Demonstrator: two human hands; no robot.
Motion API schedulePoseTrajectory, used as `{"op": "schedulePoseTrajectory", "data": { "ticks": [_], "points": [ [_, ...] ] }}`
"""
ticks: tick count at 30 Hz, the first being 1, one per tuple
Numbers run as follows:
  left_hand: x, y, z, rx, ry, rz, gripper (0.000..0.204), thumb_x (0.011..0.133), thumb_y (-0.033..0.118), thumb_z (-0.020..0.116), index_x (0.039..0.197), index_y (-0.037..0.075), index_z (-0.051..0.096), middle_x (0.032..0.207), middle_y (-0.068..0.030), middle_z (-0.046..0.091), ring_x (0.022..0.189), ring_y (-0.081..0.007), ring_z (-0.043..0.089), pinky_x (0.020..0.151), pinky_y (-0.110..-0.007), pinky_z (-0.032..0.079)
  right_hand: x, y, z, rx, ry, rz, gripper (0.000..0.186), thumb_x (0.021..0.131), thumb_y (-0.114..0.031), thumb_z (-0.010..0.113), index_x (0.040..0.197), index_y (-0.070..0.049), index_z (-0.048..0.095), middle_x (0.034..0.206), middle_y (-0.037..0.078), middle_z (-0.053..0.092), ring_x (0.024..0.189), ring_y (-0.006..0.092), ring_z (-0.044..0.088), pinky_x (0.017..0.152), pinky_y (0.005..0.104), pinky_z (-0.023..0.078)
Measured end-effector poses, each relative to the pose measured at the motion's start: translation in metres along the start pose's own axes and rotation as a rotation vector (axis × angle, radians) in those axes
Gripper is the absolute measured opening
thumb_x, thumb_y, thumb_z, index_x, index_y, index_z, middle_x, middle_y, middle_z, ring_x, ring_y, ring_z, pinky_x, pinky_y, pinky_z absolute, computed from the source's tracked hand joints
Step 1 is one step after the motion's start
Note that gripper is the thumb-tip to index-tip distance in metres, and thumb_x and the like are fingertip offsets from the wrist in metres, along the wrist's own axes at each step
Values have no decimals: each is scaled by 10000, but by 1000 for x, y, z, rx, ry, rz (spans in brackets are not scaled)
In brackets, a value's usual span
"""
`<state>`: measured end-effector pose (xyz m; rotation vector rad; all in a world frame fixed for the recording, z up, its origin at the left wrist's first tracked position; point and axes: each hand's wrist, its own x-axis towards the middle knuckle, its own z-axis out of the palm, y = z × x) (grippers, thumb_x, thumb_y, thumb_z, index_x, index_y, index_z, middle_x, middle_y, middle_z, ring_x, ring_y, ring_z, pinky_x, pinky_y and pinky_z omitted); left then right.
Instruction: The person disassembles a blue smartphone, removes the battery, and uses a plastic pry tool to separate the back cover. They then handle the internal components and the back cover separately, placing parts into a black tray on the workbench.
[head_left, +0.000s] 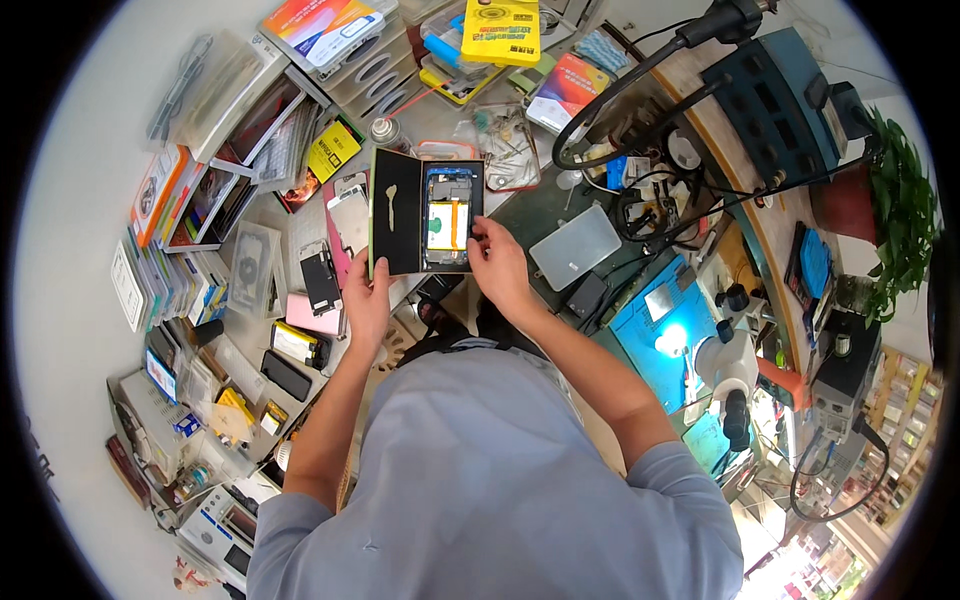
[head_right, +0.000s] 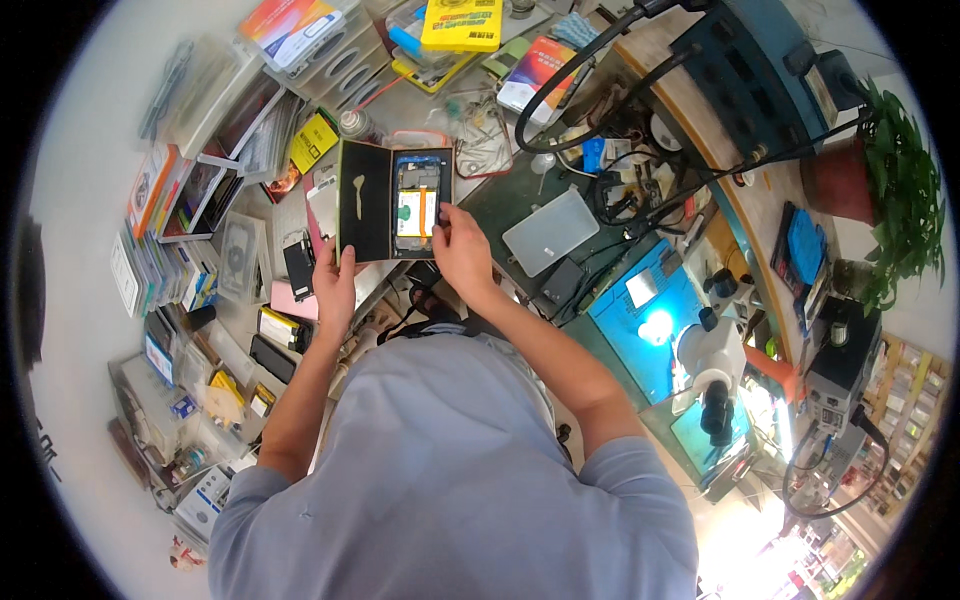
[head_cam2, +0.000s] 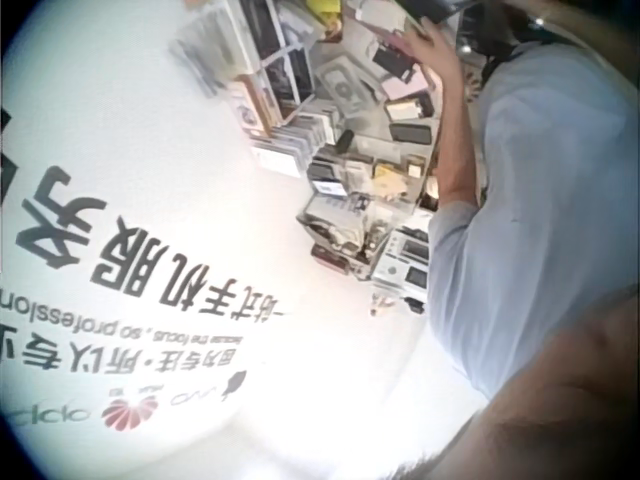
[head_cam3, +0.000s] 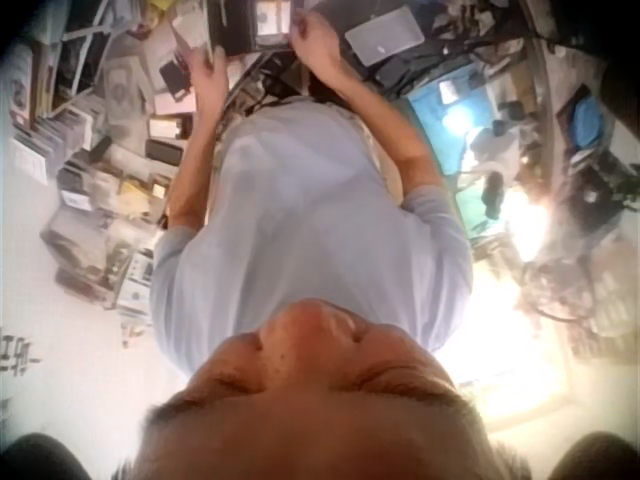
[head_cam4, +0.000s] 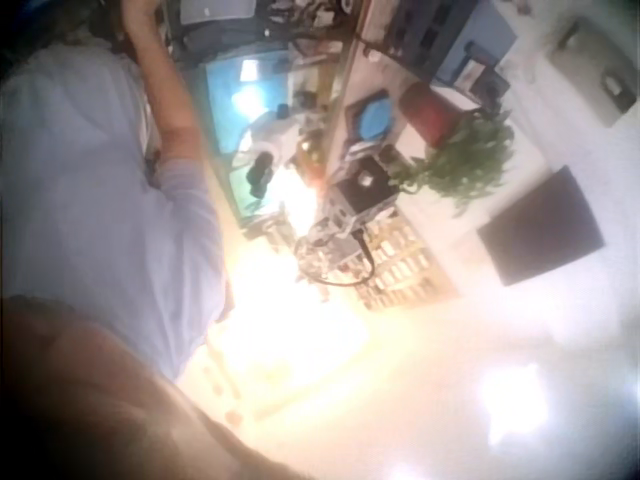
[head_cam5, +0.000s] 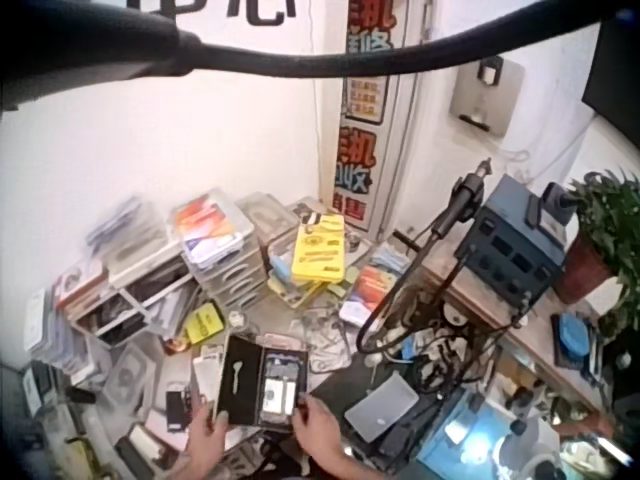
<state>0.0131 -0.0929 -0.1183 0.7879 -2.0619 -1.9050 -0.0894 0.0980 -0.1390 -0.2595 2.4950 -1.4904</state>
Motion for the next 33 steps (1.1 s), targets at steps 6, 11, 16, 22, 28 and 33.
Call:
{"op": "schedulePoseTrajectory", "data": {
  "ticks": [6, 11, 16, 22, 28, 33],
  "points": [
    [-12, -13, 1, -207, 76, -53, 350, 1001, 87, 477, 1328, -31, 439, 1149, -111, 599, 957, -151, 632, 804, -276, 571, 0, -28, 3, -328, -63, -17, 509, 792, -127, 644, 1258, 22, 504, 1067, 213, 627, 990, 380, 607, 837, 447, 504],
    [-10, -19, -5, -140, 52, -78, 394, 980, 28, 466, 1364, -29, 396, 1181, -117, 583, 986, -164, 626, 833, -286, 565, 3, -20, 8, -266, -3, -6, 517, 804, -166, 660, 1270, 13, 527, 1070, 178, 662, 948, 315, 650, 837, 403, 518],
    [-9, -26, -9, -111, 19, -112, 427, 970, 33, 488, 1377, -29, 377, 1169, -117, 589, 969, -159, 625, 829, -285, 554, 16, -14, 10, -138, -1, 85, 499, 799, -168, 683, 1242, 30, 566, 1047, 145, 684, 893, 241, 677, 797, 361, 536],
    [-8, -32, -16, -75, -15, -143, 471, 957, 55, 523, 1392, -31, 364, 1120, -116, 611, 935, -149, 626, 805, -280, 541, 22, -9, 13, 15, -40, 145, 479, 808, -162, 696, 1225, 41, 575, 995, 133, 697, 869, 194, 676, 758, 327, 539],
    [-7, -27, -18, 76, -16, -136, 522, 943, 78, 548, 1412, -41, 352, 1175, -151, 599, 985, -184, 620, 860, -297, 510, 30, 7, 25, -18, -56, 142, 431, 808, -187, 672, 1175, 27, 605, 1000, 167, 696, 871, 269, 685, 778, 360, 526],
    [-1, -47, -25, 174, 74, -37, 527, 929, 84, 562, 1403, -46, 372, 1318, -219, 506, 1172, -252, 539, 923, -319, 486, 25, 16, 6, 459, 38, 156, 304, 917, -59, 558, 1200, 50, 572, 992, 124, 696, 866, 174, 660, 779, 301, 509]
  ]
}}
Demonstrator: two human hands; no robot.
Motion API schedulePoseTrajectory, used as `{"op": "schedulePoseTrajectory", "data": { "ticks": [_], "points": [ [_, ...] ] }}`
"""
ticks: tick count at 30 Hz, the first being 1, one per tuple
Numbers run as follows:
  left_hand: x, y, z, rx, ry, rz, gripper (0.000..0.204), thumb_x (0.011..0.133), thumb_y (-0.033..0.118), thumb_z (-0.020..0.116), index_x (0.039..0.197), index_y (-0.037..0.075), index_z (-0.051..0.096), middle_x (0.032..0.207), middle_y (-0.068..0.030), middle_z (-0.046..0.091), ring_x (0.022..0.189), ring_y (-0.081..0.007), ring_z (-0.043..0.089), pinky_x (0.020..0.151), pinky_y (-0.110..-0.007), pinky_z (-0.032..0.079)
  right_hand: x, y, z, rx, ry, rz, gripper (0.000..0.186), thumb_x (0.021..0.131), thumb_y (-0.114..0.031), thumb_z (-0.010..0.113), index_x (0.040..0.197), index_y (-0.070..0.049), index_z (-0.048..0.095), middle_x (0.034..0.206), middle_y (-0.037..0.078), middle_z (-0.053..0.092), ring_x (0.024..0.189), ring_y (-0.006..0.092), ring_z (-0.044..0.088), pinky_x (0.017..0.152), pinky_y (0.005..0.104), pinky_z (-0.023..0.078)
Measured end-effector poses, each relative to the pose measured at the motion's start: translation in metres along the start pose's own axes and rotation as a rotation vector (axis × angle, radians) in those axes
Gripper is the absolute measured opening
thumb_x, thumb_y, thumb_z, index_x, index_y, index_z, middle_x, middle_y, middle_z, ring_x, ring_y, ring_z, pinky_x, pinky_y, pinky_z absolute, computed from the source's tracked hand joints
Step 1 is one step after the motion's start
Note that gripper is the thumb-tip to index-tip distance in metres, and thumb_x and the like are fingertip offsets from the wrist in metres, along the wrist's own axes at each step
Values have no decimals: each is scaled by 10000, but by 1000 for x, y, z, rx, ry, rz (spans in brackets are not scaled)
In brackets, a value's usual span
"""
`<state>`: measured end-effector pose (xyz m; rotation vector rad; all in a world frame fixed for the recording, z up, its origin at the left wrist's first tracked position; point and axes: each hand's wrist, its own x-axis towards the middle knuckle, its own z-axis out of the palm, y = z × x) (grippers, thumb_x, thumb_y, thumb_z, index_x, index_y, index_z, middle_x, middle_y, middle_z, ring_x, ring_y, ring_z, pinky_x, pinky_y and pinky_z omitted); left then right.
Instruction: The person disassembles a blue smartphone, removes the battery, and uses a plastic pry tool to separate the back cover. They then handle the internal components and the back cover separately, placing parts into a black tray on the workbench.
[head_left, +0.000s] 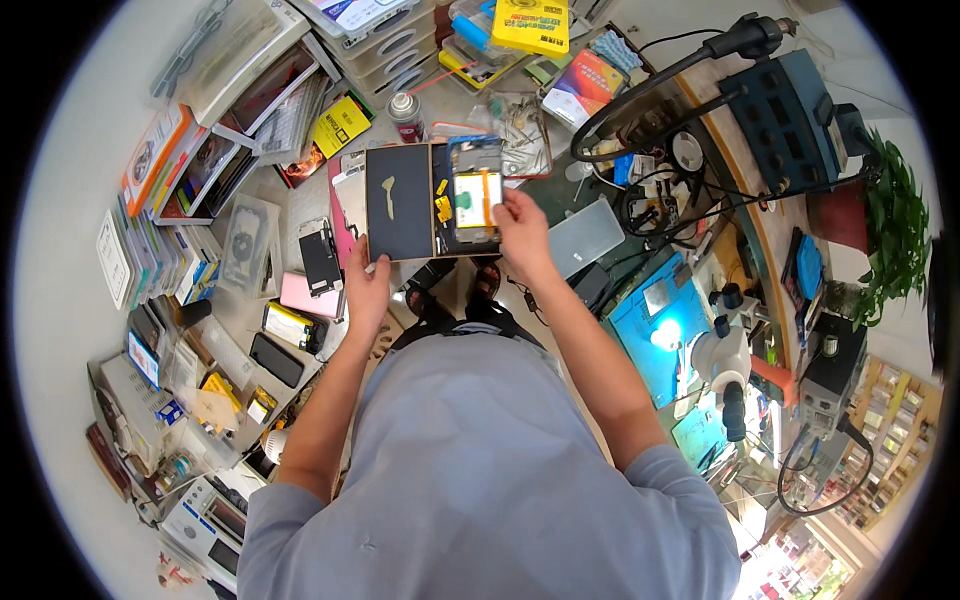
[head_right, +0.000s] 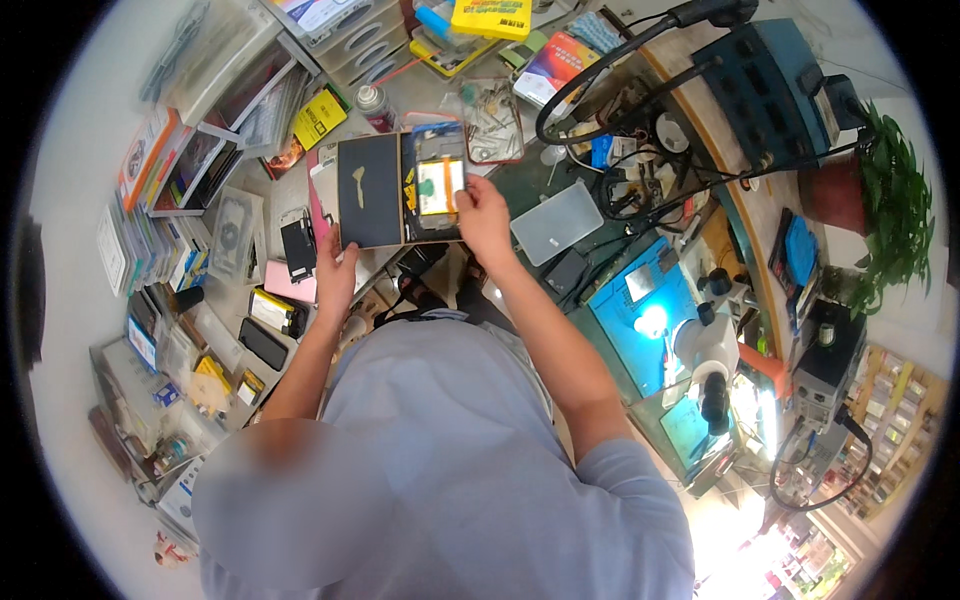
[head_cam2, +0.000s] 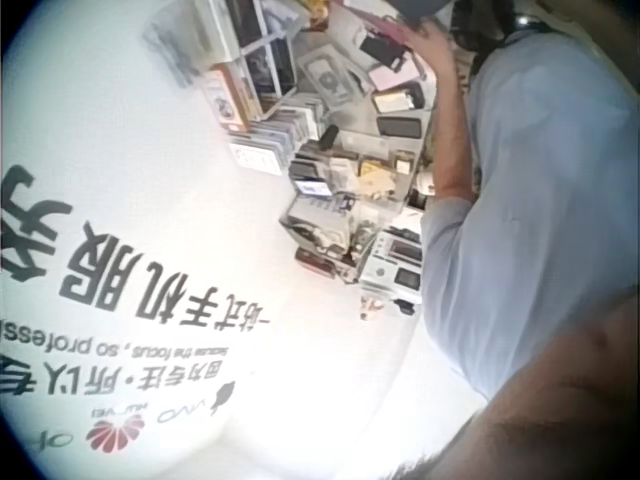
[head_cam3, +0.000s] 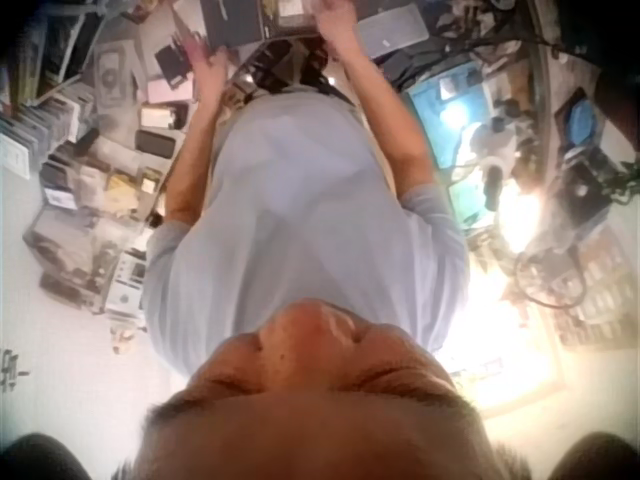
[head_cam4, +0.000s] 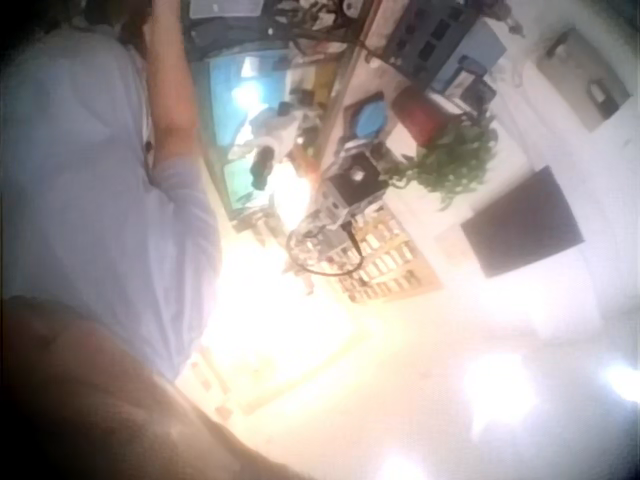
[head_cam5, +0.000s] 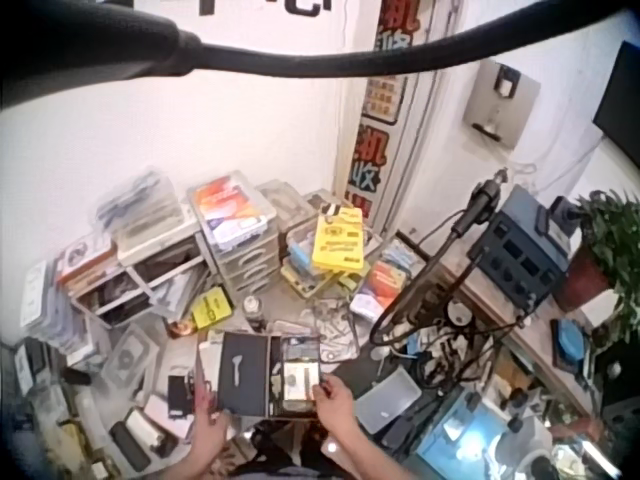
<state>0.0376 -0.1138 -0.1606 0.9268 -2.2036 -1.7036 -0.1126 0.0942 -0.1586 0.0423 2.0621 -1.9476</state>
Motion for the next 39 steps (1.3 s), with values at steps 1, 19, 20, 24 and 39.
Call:
{"op": "schedulePoseTrajectory", "data": {
  "ticks": [1, 19, 20, 24, 39],
  "points": [
    [-1, -4, -2, 53, 10, 13, 525, 927, 85, 563, 1400, -47, 377, 1341, -229, 486, 1206, -265, 519, 934, -325, 481, -6, -18, -5, 68, -6, 61, 316, 941, -49, 525, 1240, 48, 550, 1053, 102, 673, 901, 147, 631, 803, 287, 499],
    [-28, 80, 35, -1228, -544, -485, 876, 919, 730, 209, 1434, 41, 376, 1445, -121, 452, 1316, -257, 443, 1102, -415, 348, -89, -36, 21, 77, -348, 148, 356, 966, -84, 485, 1317, -26, 473, 1019, 113, 573, 935, 195, 572, 865, 313, 463],
    [-25, 87, 37, -1241, -489, -505, 885, 917, 733, 185, 1415, 35, 403, 1407, -110, 494, 1294, -265, 468, 1103, -409, 356, -88, -39, 23, -82, -362, 89, 398, 960, -128, 518, 1339, -24, 455, 1070, 122, 560, 970, 209, 571, 877, 317, 464],
    [-18, 74, 41, -1260, -338, -537, 833, 939, 701, 196, 1404, 47, 417, 1356, -108, 540, 1287, -262, 475, 1091, -415, 374, -96, -71, 30, -584, -415, -102, 663, 874, -309, 664, 1400, -7, 395, 1238, 173, 490, 1103, 301, 553, 937, 366, 458],
    [-18, 60, 45, -1183, -292, -537, 795, 925, 710, 258, 1373, 83, 455, 1341, -84, 548, 1271, -248, 485, 1077, -403, 386, -98, -69, 26, -586, -439, -98, 766, 751, -285, 734, 1390, -20, 406, 1268, 226, 541, 1115, 367, 581, 925, 420, 483]
  ]
}}
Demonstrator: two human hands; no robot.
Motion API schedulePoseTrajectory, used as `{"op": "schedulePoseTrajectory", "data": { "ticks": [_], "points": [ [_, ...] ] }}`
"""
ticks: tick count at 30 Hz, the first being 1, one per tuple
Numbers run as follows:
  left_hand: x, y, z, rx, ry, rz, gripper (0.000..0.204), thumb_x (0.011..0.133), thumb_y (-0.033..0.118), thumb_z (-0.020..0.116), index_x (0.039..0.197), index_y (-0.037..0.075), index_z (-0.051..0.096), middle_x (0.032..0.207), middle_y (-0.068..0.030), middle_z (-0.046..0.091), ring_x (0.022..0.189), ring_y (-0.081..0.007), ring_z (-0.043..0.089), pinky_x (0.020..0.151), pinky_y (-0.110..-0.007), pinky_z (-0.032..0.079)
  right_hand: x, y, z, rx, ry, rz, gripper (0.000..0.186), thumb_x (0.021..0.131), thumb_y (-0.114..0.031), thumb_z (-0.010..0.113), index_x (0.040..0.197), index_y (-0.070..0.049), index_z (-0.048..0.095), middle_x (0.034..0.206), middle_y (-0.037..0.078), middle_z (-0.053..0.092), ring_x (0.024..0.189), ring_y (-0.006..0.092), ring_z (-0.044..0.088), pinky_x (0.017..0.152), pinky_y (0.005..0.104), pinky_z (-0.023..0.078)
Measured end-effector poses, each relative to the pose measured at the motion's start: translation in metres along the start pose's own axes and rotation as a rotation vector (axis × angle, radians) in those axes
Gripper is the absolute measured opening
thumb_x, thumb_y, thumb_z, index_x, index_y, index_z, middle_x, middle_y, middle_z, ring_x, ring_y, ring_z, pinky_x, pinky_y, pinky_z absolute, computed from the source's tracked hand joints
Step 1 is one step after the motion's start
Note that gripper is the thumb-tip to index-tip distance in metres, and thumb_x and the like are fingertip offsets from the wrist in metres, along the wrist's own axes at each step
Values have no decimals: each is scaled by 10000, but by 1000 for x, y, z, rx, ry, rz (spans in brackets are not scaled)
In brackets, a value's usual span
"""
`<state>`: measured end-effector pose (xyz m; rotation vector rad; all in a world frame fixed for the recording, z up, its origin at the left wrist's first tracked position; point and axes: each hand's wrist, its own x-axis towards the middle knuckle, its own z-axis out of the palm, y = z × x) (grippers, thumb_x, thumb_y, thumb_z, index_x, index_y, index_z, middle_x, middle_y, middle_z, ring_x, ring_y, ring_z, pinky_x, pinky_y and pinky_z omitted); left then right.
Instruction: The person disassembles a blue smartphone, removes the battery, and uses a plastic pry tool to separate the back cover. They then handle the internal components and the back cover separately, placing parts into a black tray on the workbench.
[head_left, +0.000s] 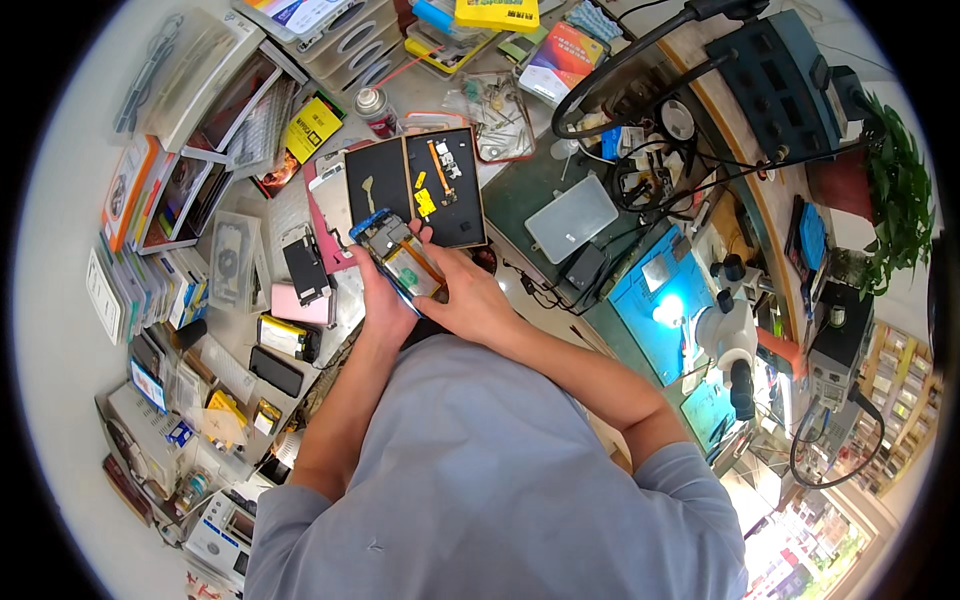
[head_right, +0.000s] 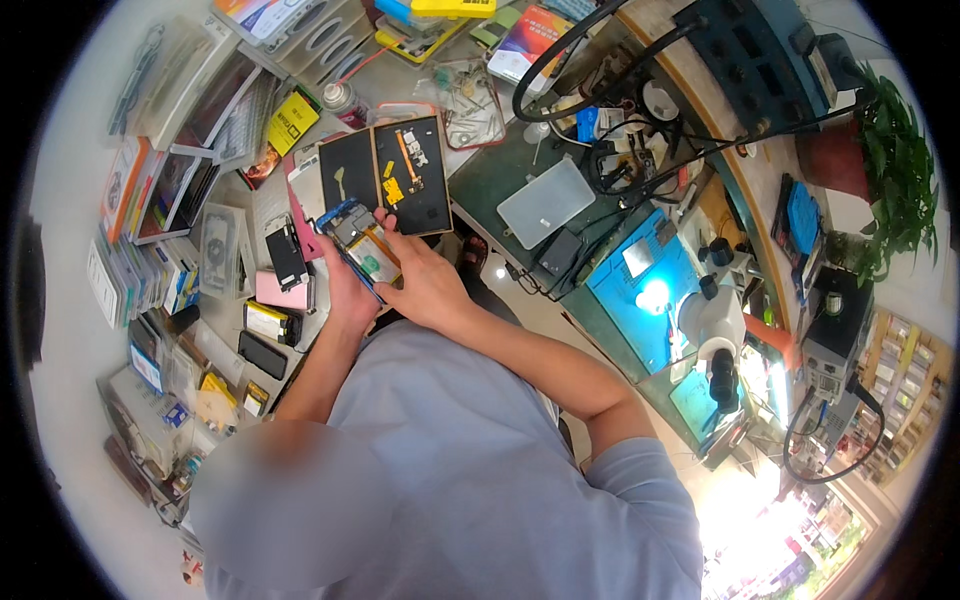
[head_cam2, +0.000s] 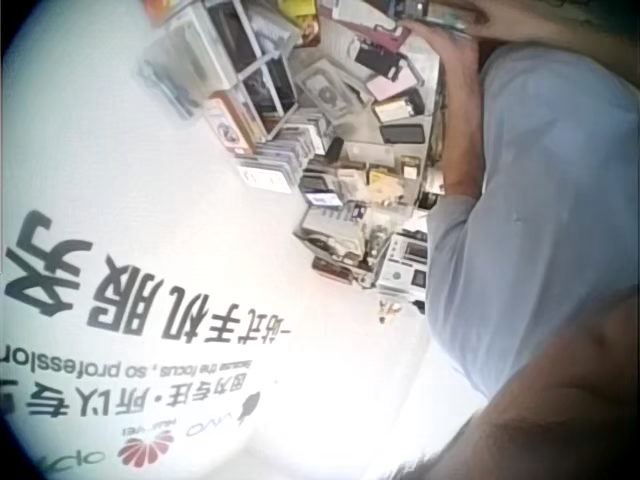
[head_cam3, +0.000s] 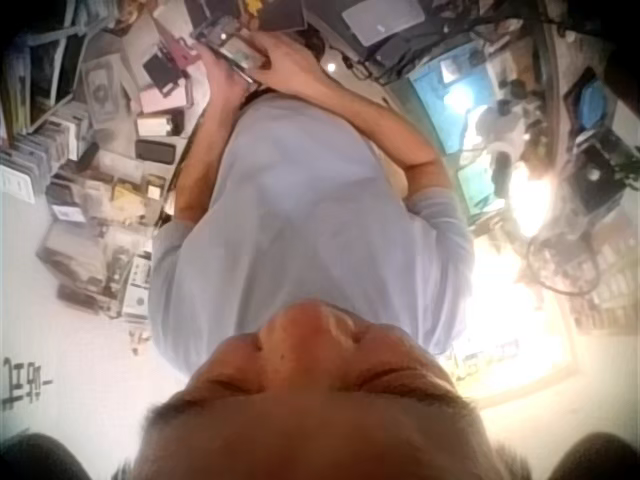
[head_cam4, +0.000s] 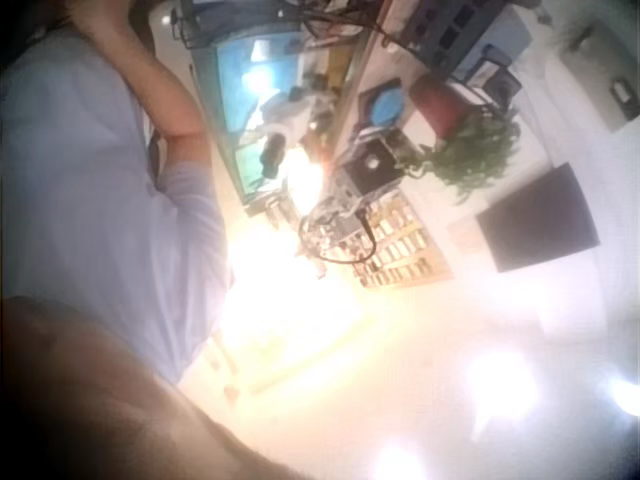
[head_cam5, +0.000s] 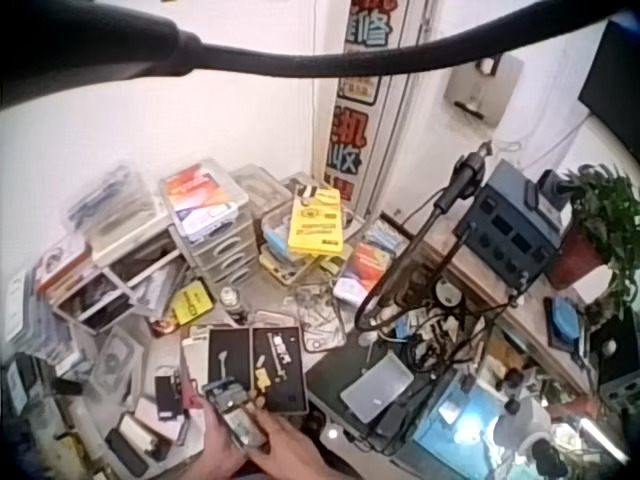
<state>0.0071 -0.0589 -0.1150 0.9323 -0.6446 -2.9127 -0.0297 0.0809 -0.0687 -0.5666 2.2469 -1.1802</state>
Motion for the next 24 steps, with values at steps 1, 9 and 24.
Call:
{"op": "schedulePoseTrajectory", "data": {
  "ticks": [1, 9, 24],
  "points": [
    [0, 0, 0, -3, -23, -4, 797, 924, 710, 257, 1375, 83, 454, 1344, -84, 545, 1274, -248, 482, 1079, -403, 384, 1, -1, 0, -21, -6, 9, 761, 749, -282, 732, 1387, -20, 412, 1272, 227, 544, 1117, 363, 583, 926, 418, 484],
    [4, 11, 26, 99, -116, 3, 889, 903, 751, 170, 1407, 61, 414, 1335, -88, 537, 1271, -242, 481, 1063, -419, 404, 5, -9, -19, -50, 139, -46, 644, 760, -254, 693, 1325, -16, 496, 1168, 201, 612, 1028, 344, 637, 889, 408, 515],
    [13, 30, 24, 7, -227, -179, 958, 857, 799, 189, 1460, 68, 337, 1443, -141, 451, 1277, -285, 490, 1042, -459, 436, 13, 39, -78, 1408, -216, 285, 647, 939, -388, 232, 1364, 46, 456, 1282, 219, 585, 1151, 317, 602, 899, 409, 511]
  ]
}}
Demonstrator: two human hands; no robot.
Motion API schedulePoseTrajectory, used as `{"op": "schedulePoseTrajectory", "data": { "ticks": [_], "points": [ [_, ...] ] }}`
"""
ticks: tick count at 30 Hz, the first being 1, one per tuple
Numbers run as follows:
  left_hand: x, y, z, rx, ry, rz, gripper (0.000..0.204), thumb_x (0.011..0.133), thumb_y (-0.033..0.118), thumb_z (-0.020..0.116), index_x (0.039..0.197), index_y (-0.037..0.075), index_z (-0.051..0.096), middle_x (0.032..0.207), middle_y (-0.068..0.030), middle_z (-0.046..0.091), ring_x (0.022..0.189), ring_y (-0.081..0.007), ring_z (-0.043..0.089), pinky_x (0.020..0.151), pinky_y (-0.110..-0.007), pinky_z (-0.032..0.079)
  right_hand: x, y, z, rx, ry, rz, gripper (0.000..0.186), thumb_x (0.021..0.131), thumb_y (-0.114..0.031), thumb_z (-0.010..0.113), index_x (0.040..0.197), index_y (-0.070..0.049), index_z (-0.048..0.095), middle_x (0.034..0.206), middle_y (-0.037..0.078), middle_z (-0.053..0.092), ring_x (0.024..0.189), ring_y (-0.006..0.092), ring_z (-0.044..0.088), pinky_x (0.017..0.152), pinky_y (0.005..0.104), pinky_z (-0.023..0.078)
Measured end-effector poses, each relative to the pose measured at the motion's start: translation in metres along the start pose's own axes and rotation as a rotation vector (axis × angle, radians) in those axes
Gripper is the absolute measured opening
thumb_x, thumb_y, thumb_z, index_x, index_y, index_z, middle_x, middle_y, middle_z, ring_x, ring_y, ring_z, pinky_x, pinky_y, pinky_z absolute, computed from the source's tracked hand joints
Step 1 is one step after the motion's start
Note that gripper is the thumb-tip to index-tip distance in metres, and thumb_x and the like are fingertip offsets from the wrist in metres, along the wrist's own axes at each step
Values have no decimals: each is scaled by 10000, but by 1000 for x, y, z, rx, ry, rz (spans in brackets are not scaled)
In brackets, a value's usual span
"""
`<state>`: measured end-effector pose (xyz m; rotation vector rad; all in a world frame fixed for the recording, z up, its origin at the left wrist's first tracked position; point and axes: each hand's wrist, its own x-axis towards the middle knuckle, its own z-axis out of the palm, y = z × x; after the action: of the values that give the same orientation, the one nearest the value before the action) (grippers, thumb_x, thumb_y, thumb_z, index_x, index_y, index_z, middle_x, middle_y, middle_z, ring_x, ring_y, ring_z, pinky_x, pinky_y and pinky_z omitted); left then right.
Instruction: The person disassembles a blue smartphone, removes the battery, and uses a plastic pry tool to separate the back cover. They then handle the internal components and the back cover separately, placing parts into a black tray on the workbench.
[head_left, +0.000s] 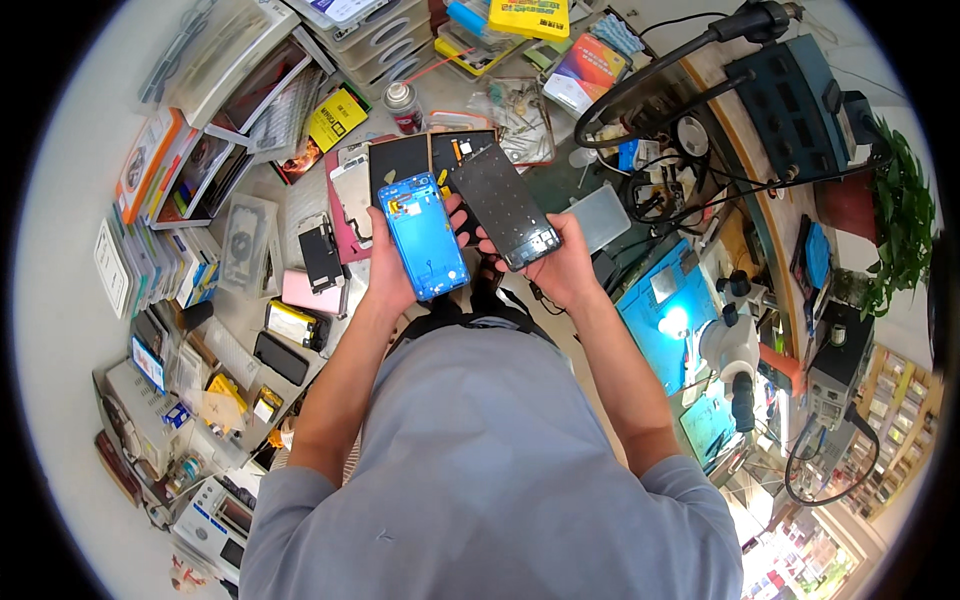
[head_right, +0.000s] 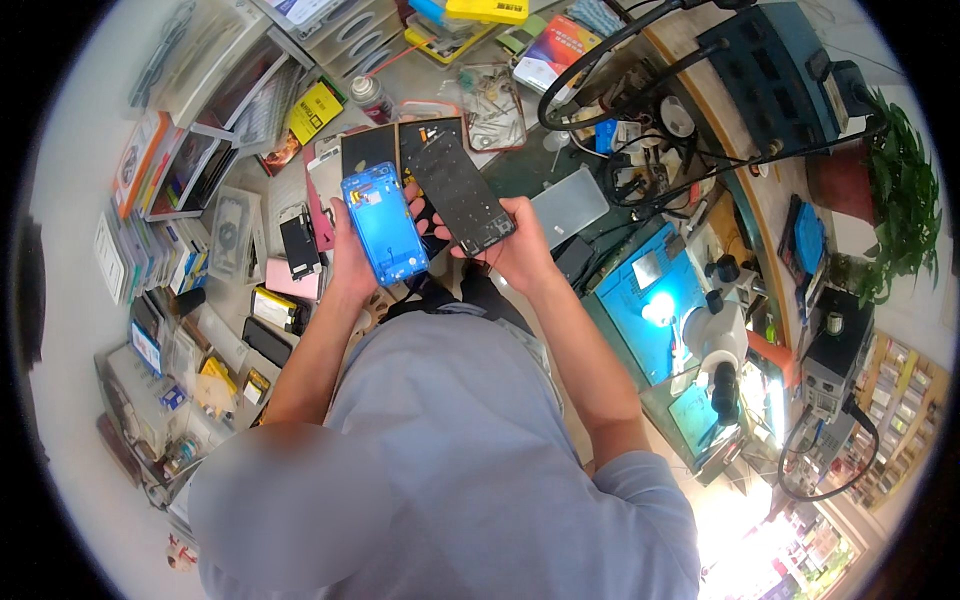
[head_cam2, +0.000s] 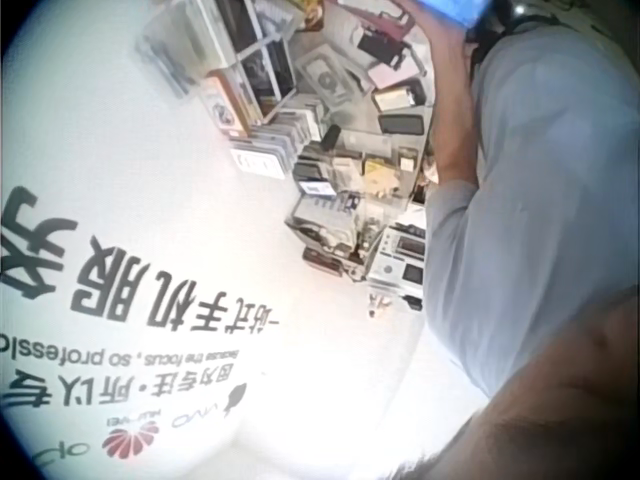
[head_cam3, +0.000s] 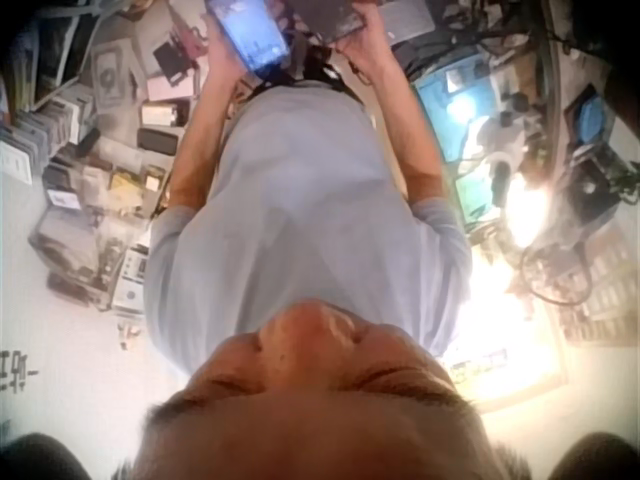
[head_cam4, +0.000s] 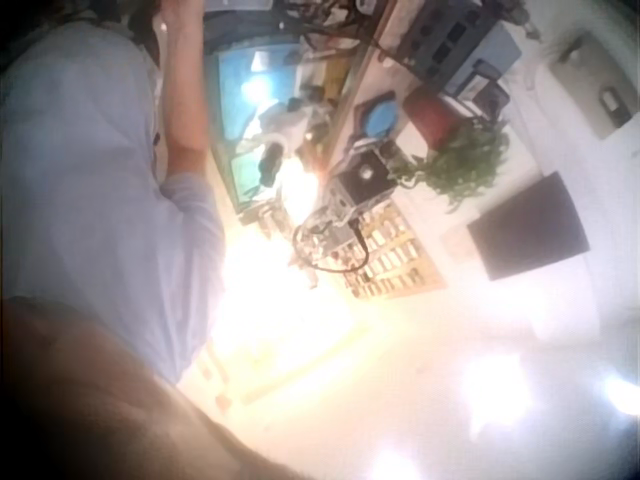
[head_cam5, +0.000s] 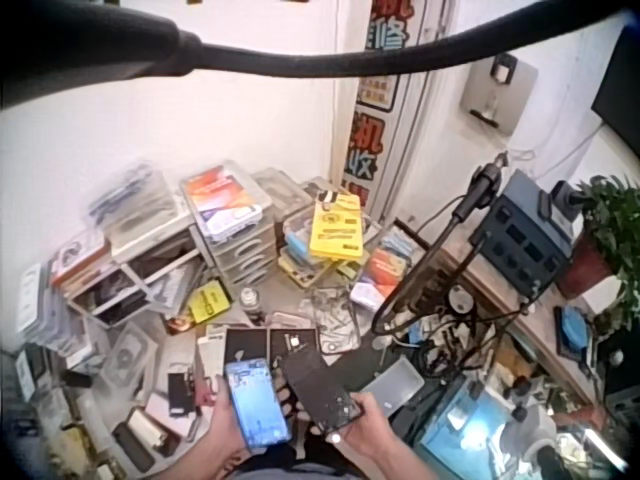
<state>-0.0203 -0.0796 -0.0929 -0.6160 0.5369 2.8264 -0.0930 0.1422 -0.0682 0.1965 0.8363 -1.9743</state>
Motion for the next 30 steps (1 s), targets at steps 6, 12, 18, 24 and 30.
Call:
{"op": "schedulePoseTrajectory", "data": {
  "ticks": [6, 12, 18, 24, 30],
  "points": [
    [-6, 0, 0, 17, 28, -33, 939, 867, 791, 210, 1432, 62, 380, 1377, -135, 512, 1178, -268, 558, 995, -437, 473, -2, 7, -1, 59, 22, 10, 662, 929, -398, 230, 1366, 44, 456, 1286, 234, 578, 1142, 329, 603, 883, 410, 507],
    [-9, 2, 5, -24, 89, 13, 823, 917, 728, 277, 1392, 76, 442, 1261, -136, 588, 1071, -254, 613, 927, -442, 513, -3, 4, -1, 67, 60, 1, 668, 913, -407, 258, 1349, 47, 479, 1306, 240, 564, 1111, 311, 623, 854, 390, 531],
    [-7, 4, 4, -44, 41, 47, 791, 930, 702, 306, 1390, 74, 441, 1226, -132, 596, 1068, -240, 606, 917, -435, 508, -2, 2, -2, 67, 49, -13, 654, 924, -396, 240, 1356, 41, 464, 1283, 239, 579, 1133, 330, 608, 860, 391, 515],
    [0, 1, -13, -30, -69, 84, 722, 954, 634, 381, 1379, 54, 440, 1005, -48, 562, 854, -155, 540, 728, -303, 477, -3, 4, -1, 90, 46, -2, 651, 922, -390, 243, 1357, 43, 461, 1286, 240, 575, 1128, 326, 611, 857, 391, 521],
    [-1, -6, -1, 241, 168, 267, 490, 980, 298, 572, 1382, 67, 414, 1045, -8, 568, 943, -122, 553, 809, -290, 489, -2, 9, -5, 95, 27, 7, 657, 919, -393, 246, 1365, 44, 451, 1299, 234, 568, 1131, 320, 610, 862, 390, 523]
  ]
}}
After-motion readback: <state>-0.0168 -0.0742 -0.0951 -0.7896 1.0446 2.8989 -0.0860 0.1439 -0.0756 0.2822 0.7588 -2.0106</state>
